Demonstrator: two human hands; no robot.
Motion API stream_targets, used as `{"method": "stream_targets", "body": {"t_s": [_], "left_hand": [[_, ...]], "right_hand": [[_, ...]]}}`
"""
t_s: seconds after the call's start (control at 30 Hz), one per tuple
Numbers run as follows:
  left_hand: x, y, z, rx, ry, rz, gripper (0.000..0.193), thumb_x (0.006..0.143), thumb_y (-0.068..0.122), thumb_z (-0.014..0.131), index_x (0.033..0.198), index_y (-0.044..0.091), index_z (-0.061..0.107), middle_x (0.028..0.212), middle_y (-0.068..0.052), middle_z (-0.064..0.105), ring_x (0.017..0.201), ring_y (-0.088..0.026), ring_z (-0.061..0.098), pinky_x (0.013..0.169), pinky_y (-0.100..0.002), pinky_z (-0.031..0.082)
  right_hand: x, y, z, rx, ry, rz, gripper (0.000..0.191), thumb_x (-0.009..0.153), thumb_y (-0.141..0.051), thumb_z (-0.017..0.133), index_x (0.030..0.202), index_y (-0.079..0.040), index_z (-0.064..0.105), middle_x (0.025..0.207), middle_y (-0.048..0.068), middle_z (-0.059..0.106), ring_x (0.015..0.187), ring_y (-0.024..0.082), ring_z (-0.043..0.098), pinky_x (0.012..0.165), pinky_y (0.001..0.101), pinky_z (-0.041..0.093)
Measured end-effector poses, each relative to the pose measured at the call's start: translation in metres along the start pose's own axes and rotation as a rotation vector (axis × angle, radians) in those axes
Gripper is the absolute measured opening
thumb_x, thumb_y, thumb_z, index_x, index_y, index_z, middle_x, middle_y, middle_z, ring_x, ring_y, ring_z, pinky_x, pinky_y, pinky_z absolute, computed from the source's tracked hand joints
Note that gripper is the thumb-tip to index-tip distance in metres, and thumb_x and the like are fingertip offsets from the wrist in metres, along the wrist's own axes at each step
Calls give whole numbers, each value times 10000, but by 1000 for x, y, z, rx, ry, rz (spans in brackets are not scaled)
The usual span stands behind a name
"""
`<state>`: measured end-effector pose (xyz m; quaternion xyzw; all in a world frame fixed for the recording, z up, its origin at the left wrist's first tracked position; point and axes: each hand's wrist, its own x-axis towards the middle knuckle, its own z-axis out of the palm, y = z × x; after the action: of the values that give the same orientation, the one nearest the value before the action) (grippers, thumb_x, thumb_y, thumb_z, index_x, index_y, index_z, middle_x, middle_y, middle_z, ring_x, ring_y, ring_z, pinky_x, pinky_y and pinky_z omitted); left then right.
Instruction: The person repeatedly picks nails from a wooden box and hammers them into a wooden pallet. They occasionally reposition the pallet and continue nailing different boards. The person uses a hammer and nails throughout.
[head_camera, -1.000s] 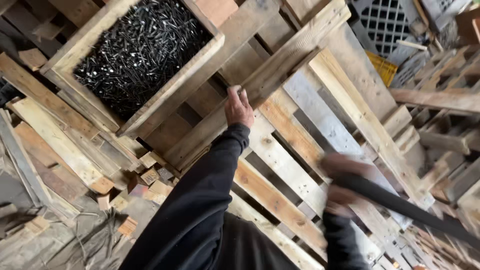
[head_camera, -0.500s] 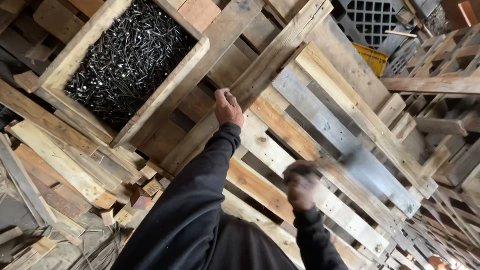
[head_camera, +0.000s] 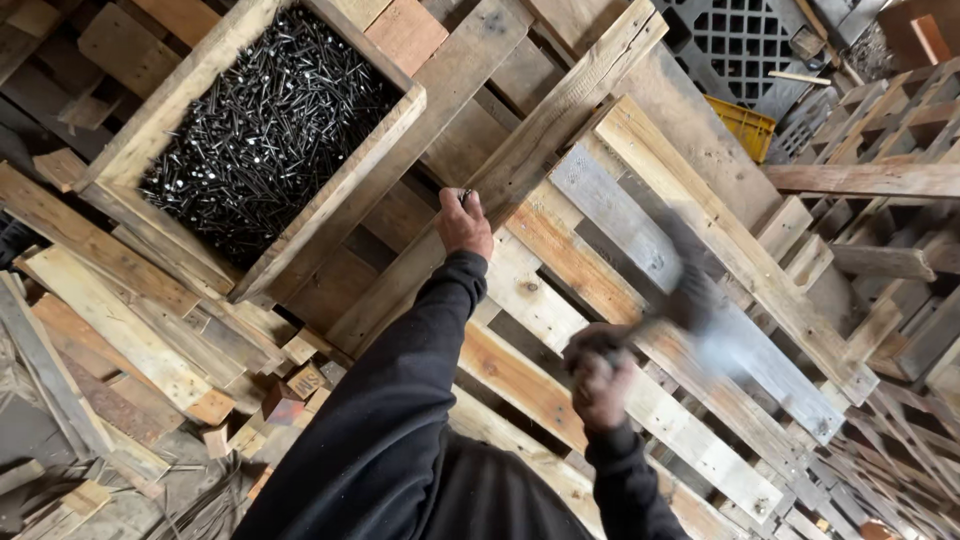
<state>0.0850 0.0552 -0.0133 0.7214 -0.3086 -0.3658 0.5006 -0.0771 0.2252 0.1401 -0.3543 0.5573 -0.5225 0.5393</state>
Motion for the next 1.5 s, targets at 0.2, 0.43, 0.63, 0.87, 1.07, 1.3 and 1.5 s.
{"method": "stream_targets", "body": {"t_s": [0.2,0.43,0.63,0.87,1.07,1.3,1.5], "left_hand": [[8,-9,3,-12,7,227,183,963,146,683,1028,17,570,897,-200,696,810,-361,700,699,-449,550],[2,-3,-14,-631,-261,-367,124,933,102,689,949,74,568,769,-107,667,546,-151,564,427,-292,410],[-9,25,-78,-1069,-663,-580,111,940,82,668,940,102,560,819,-55,658,657,-132,588,513,-263,434],[-50,15,-107,-1047,-922,-560,242,999,188,763,835,102,607,702,16,561,606,-86,509,459,-233,397],[-62,-1,-77,-857,-611,-171,173,949,209,829,996,71,736,873,-2,689,731,-46,588,660,-210,487],[-59,21,-93,-766,-686,-407,187,951,288,736,934,104,707,851,-45,748,473,10,419,398,-164,296],[-49,10,-88,-701,-767,-339,90,930,134,756,1008,107,720,918,-87,770,603,-37,550,535,-195,437]], "right_hand": [[-24,35,-31,-606,92,429,502,992,-520,535,936,-35,649,583,30,540,459,105,505,418,293,451],[-47,42,-6,-386,160,541,453,965,-506,577,980,-54,585,590,21,506,446,124,486,403,302,424],[-103,28,-2,-316,152,392,421,983,-464,578,979,-44,589,619,17,541,471,111,516,413,270,427],[-132,66,-14,-431,109,505,465,965,-485,592,997,-22,590,635,21,547,490,105,527,435,291,471],[-117,67,-29,-490,4,552,480,936,-524,584,1007,-50,583,552,29,524,416,132,502,407,311,437],[-135,46,-34,-577,42,438,571,985,-548,570,936,20,606,572,31,555,444,123,546,428,296,454],[-119,57,-34,-504,19,586,489,914,-534,585,1068,-71,562,552,40,520,407,146,498,387,327,434]]}}
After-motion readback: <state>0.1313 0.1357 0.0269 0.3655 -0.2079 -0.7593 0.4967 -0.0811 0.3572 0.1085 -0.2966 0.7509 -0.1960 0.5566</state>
